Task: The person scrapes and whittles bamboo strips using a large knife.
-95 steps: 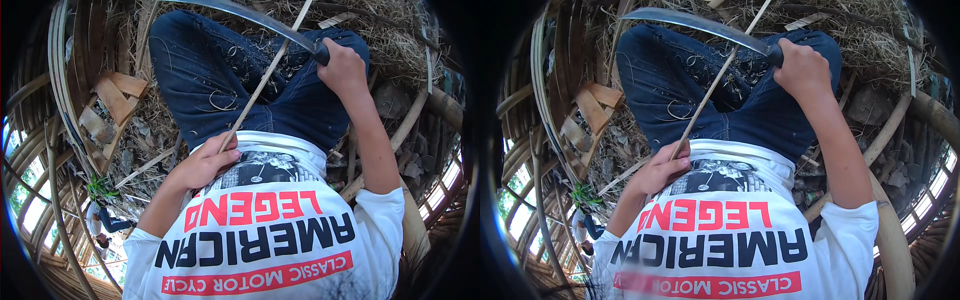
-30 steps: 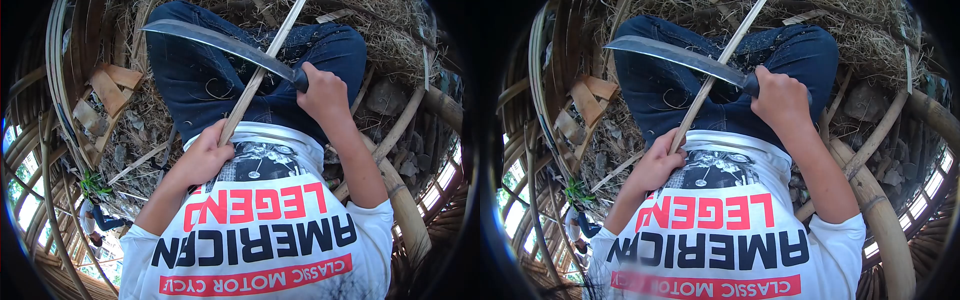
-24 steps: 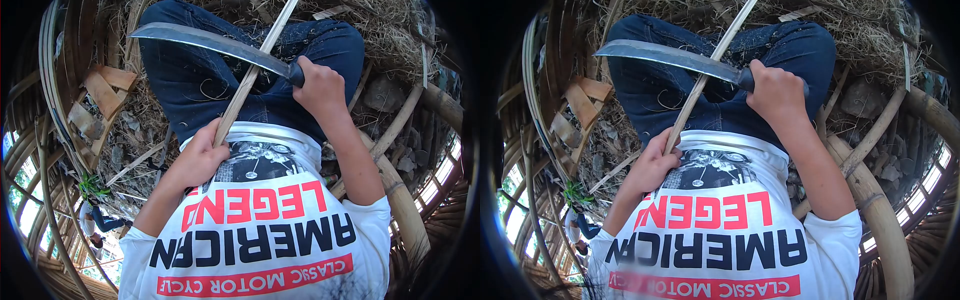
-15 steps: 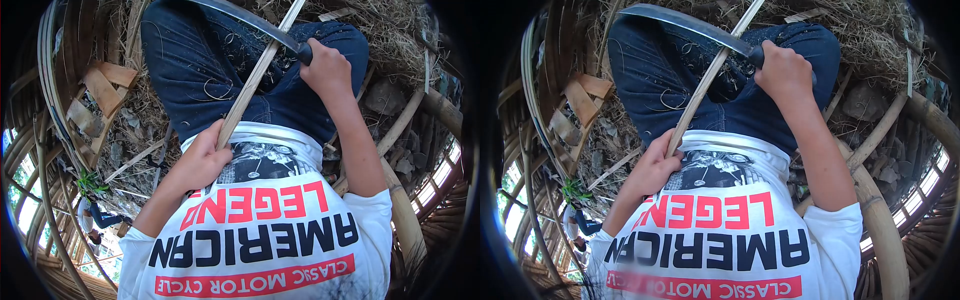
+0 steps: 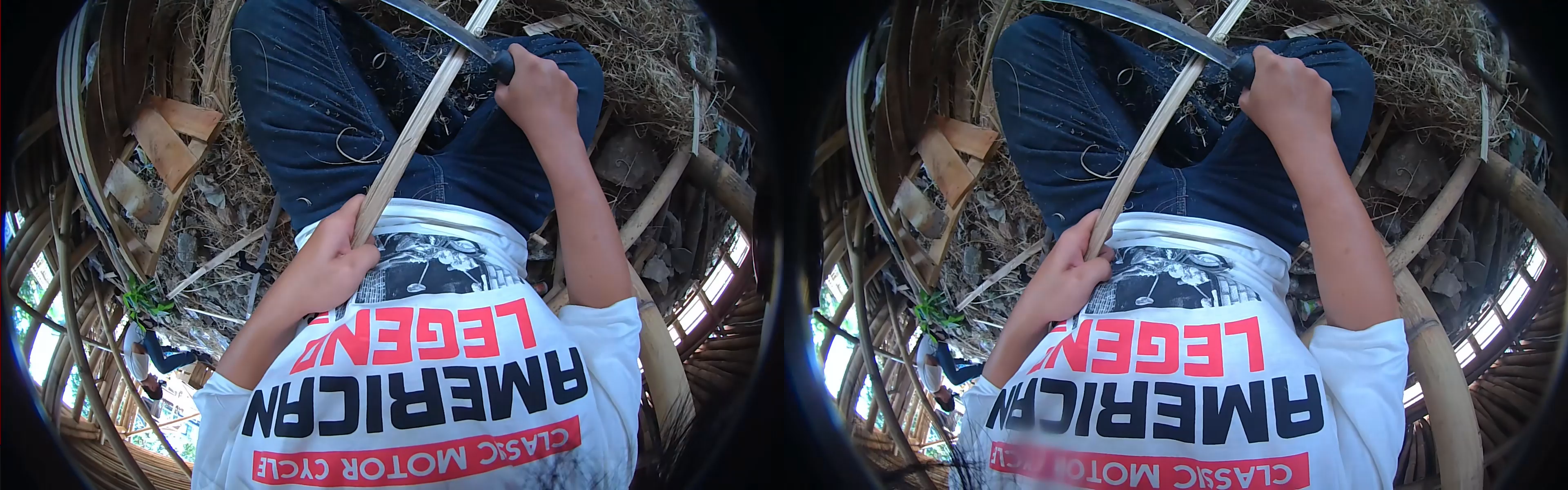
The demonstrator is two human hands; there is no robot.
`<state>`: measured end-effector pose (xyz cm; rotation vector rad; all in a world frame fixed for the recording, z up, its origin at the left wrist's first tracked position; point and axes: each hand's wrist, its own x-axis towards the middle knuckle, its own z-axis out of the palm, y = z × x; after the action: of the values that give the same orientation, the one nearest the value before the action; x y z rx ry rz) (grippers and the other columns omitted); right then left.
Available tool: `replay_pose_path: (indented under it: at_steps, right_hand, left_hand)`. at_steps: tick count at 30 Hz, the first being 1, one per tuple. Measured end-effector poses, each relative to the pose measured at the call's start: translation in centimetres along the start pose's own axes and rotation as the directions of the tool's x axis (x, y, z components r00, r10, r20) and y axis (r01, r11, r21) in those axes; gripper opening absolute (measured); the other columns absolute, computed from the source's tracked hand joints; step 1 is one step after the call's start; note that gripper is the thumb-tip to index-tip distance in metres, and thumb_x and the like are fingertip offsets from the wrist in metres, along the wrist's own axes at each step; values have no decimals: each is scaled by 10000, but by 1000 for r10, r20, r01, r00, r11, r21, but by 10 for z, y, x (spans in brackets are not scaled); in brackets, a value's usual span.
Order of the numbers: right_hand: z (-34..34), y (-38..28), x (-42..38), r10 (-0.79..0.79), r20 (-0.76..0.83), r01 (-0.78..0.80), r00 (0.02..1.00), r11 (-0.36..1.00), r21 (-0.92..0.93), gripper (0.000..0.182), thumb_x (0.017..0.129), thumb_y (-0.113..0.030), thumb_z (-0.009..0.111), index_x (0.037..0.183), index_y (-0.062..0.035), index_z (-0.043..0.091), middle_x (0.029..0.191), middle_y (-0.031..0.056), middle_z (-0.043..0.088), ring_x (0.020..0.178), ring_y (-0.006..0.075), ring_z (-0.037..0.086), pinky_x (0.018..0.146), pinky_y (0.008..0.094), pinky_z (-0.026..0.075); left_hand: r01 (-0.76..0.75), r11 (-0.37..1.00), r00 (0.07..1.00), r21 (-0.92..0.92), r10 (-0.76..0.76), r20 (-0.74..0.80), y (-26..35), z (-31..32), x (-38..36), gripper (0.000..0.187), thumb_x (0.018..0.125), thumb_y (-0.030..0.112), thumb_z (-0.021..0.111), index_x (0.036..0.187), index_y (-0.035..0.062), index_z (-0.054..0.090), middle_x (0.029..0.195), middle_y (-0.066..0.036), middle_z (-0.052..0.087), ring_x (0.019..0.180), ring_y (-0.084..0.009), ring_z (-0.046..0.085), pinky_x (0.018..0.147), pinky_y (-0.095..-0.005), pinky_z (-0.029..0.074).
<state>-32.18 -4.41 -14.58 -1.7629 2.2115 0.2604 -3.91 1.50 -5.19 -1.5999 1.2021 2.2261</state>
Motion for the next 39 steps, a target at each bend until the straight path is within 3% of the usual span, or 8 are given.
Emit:
replay_pose_path:
  at_steps: [3, 7, 9, 17, 19, 27, 35, 39]
  right_hand:
    - [2, 1, 6, 16, -21, -16, 1000, 1000, 4, 242, 761, -232, 710, 945, -94, 635, 860, 167, 708, 854, 359, 698, 743, 460, 567]
    - [4, 3, 19, -1, -66, 0, 998, 1000, -19, 233, 760, -227, 708, 943, -103, 635, 869, 158, 709, 855, 361, 697, 744, 464, 562]
    - [3, 3, 25, -18, -55, 16, 998, 999, -33, 233, 759, -225, 708, 946, -106, 636, 883, 156, 709, 864, 361, 696, 747, 466, 560]
    - [2, 18, 71, 104, -82, -108, 991, 993, -42, 306, 787, -251, 645, 1046, -90, 671, 1010, 179, 704, 962, 362, 682, 838, 476, 548]
    - [0, 33, 87, 93, -119, -97, 988, 995, -32, 313, 793, -261, 636, 1050, -86, 672, 1016, 179, 704, 965, 363, 682, 840, 475, 546]
    - [1, 36, 89, 113, -127, -120, 986, 991, -52, 290, 796, -265, 665, 1023, -87, 641, 970, 163, 710, 929, 354, 691, 803, 473, 552]
    - [3, 45, 22, -175, -243, 212, 954, 968, 135, 233, 714, -212, 711, 890, -116, 593, 736, 145, 669, 748, 363, 680, 668, 480, 535]
    - [9, 37, -27, -256, -241, 301, 936, 937, 175, 216, 676, -170, 717, 822, -110, 570, 700, 124, 663, 704, 327, 682, 608, 448, 528]
  left_hand:
    - [-125, 991, 990, -38, 123, -67, -5, 5, -1, 391, 785, 17, 513, 1168, -61, 492, 818, -83, 535, 726, -129, 486, 655, -278, 431]
    - [-110, 993, 992, -33, 107, -64, -15, 2, -3, 400, 789, 20, 510, 1179, -66, 489, 823, -99, 541, 735, -132, 494, 668, -277, 436]
    - [-72, 997, 997, -36, 71, -22, -15, 0, -4, 448, 810, -22, 485, 1257, -50, 486, 1032, -76, 579, 946, -101, 489, 885, -227, 393]
    - [-2, 998, 1000, -62, 1, -17, -15, 0, -31, 514, 779, -34, 484, 1293, -37, 470, 912, -45, 528, 837, -100, 459, 797, -219, 393]
    - [-31, 1000, 999, 2, 31, -43, -10, 0, -43, 410, 794, 22, 513, 1198, -43, 498, 727, -69, 515, 635, -121, 474, 567, -295, 399]
    - [-61, 995, 998, -75, 59, -26, -17, -4, -34, 555, 765, -24, 527, 1317, -32, 464, 822, -4, 473, 746, -84, 416, 690, -229, 376]
    - [21, 926, 998, -376, 5, 68, -21, -11, -13, 314, 759, -30, 593, 1043, 44, 484, 835, 41, 395, 719, -50, 422, 627, -205, 367]
    - [-25, 980, 1000, -199, 28, 12, -19, -8, -5, 327, 799, 63, 702, 1052, 53, 493, 918, 50, 420, 779, -38, 453, 686, -185, 391]
